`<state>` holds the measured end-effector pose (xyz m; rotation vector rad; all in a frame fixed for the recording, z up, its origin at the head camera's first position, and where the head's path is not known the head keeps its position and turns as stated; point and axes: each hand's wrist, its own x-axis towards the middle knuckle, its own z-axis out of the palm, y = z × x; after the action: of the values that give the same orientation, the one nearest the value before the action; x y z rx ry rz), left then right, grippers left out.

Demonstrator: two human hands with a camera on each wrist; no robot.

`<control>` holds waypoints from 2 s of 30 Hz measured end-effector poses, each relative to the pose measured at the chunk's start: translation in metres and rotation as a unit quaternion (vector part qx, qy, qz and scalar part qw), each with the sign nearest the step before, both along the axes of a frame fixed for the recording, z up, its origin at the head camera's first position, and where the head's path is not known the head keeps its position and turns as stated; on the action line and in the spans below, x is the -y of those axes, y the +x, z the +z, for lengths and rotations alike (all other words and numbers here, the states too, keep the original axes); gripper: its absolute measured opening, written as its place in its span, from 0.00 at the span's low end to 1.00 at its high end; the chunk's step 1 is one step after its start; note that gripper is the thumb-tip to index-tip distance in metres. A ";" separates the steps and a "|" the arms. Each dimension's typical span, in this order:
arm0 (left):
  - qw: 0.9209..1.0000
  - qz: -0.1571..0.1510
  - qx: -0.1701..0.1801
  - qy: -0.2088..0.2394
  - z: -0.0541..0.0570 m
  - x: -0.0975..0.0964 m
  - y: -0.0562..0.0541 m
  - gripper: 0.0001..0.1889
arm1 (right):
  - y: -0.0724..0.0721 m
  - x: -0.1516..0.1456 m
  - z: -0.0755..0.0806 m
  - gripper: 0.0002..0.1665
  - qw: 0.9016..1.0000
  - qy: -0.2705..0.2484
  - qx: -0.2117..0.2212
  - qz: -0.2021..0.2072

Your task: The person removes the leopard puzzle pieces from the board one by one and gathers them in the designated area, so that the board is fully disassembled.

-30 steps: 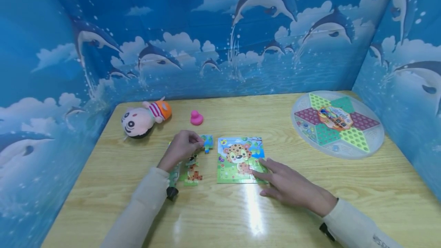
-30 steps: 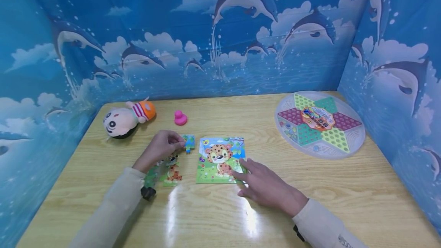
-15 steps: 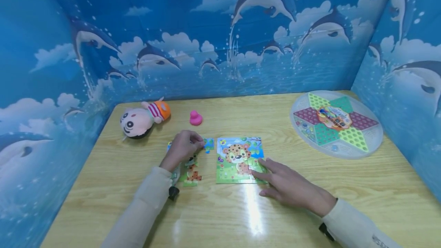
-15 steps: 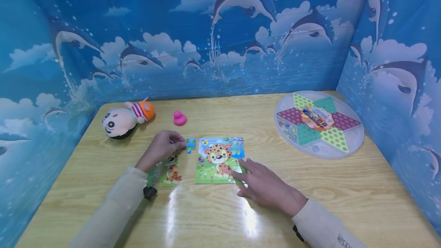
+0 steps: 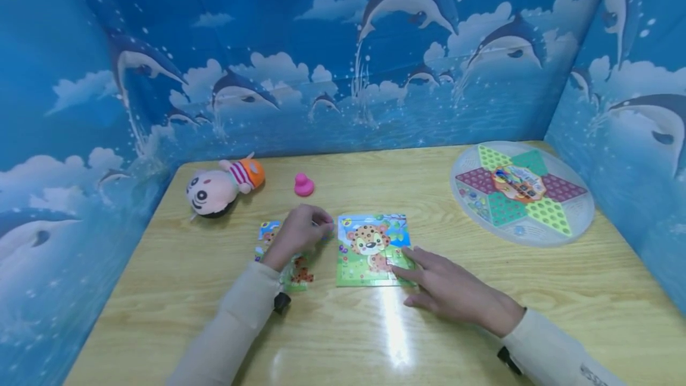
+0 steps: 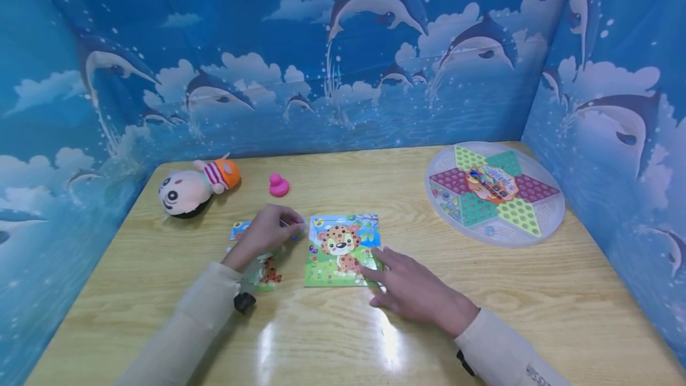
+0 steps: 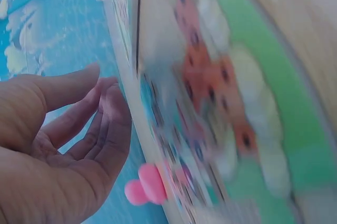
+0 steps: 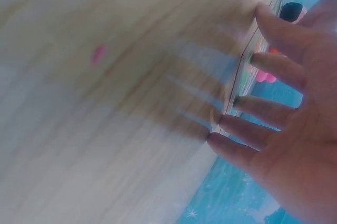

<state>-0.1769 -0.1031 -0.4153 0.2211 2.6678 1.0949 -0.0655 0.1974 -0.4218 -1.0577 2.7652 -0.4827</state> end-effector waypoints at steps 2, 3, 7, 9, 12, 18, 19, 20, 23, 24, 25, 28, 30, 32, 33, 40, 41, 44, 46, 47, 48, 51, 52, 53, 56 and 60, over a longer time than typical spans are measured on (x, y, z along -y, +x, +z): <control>1.000 -0.021 -0.003 0.004 0.000 -0.008 0.003 0.05 | 0.001 -0.001 0.000 0.36 1.000 0.000 0.003 -0.002; 0.999 -0.031 -0.003 0.004 -0.001 -0.013 0.004 0.05 | 0.001 -0.001 0.001 0.36 1.000 -0.001 0.005 -0.003; 0.997 -0.079 -0.012 -0.004 -0.002 -0.032 0.009 0.04 | 0.003 -0.005 0.002 0.36 1.000 0.001 0.015 -0.015; 0.995 -0.099 -0.017 -0.009 -0.004 -0.042 0.011 0.04 | 0.005 -0.007 0.003 0.35 1.000 0.001 0.022 -0.023; 0.992 -0.122 -0.023 -0.016 -0.006 -0.055 0.014 0.03 | 0.006 -0.010 0.004 0.35 0.999 -0.002 0.032 -0.029; 0.988 -0.151 -0.021 -0.027 -0.007 -0.075 0.020 0.02 | 0.008 -0.013 0.005 0.36 0.998 -0.009 0.047 -0.028; 0.988 -0.153 -0.019 -0.029 -0.007 -0.077 0.020 0.02 | 0.007 -0.013 0.005 0.36 0.998 -0.010 0.048 -0.028; 0.987 -0.155 -0.017 -0.029 -0.006 -0.079 0.021 0.02 | 0.007 -0.013 0.005 0.37 0.998 -0.010 0.047 -0.028; 0.987 -0.158 -0.013 -0.038 -0.005 -0.084 0.021 0.02 | 0.007 -0.014 0.005 0.37 0.998 -0.009 0.049 -0.030; 0.987 -0.158 -0.012 -0.039 -0.004 -0.085 0.021 0.02 | 0.007 -0.014 0.005 0.37 0.998 -0.008 0.050 -0.030; 0.987 -0.157 -0.013 -0.040 -0.005 -0.086 0.021 0.02 | 0.007 -0.014 0.005 0.37 0.998 -0.008 0.050 -0.030; 0.987 -0.152 -0.018 -0.042 -0.006 -0.088 0.021 0.03 | 0.007 -0.014 0.004 0.37 0.998 -0.007 0.051 -0.033; 0.988 -0.148 -0.019 -0.041 -0.006 -0.088 0.022 0.03 | 0.007 -0.014 0.004 0.37 0.998 -0.006 0.052 -0.034; 0.988 -0.145 -0.016 -0.039 -0.006 -0.088 0.022 0.03 | 0.006 -0.014 0.004 0.37 0.998 -0.005 0.051 -0.033; 0.989 -0.143 -0.012 -0.037 -0.006 -0.088 0.022 0.03 | 0.006 -0.014 0.004 0.37 0.998 -0.004 0.050 -0.032; 0.992 -0.126 0.019 -0.019 -0.006 -0.087 0.021 0.02 | 0.007 -0.013 0.004 0.37 0.998 0.000 0.048 -0.032; 0.992 -0.122 0.023 -0.014 -0.005 -0.087 0.021 0.02 | 0.007 -0.013 0.004 0.37 0.998 0.001 0.048 -0.033; 0.993 -0.118 0.030 0.000 -0.004 -0.085 0.022 0.02 | 0.007 -0.013 0.004 0.37 0.998 0.002 0.046 -0.033; 0.992 -0.118 0.031 0.007 -0.004 -0.085 0.022 0.01 | 0.007 -0.013 0.004 0.37 0.998 0.001 0.045 -0.032; 0.992 -0.118 0.031 0.010 -0.004 -0.084 0.022 0.01 | 0.008 -0.013 0.004 0.37 0.998 0.001 0.045 -0.032; 0.992 -0.119 0.030 0.014 -0.004 -0.084 0.022 0.02 | 0.008 -0.013 0.004 0.37 0.999 0.001 0.044 -0.031; 0.992 -0.118 0.024 0.021 -0.004 -0.082 0.021 0.03 | 0.008 -0.013 0.004 0.37 0.999 -0.001 0.043 -0.030; 0.993 -0.117 0.023 0.025 -0.004 -0.081 0.021 0.04 | 0.008 -0.013 0.004 0.37 0.999 -0.001 0.042 -0.030; 0.992 -0.116 0.025 0.031 -0.004 -0.080 0.021 0.05 | 0.008 -0.014 0.003 0.37 0.999 0.000 0.042 -0.030; 0.992 -0.114 0.023 0.040 -0.003 -0.074 0.022 0.05 | 0.008 -0.014 0.003 0.37 0.999 -0.001 0.044 -0.030; 0.992 -0.109 0.026 0.053 -0.002 -0.065 0.022 0.02 | 0.007 -0.014 0.003 0.37 0.998 -0.001 0.052 -0.032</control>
<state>-0.1552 -0.0384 -0.4175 0.4841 2.4725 1.1548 -0.0584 0.2110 -0.4187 -0.9188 2.7137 -0.5333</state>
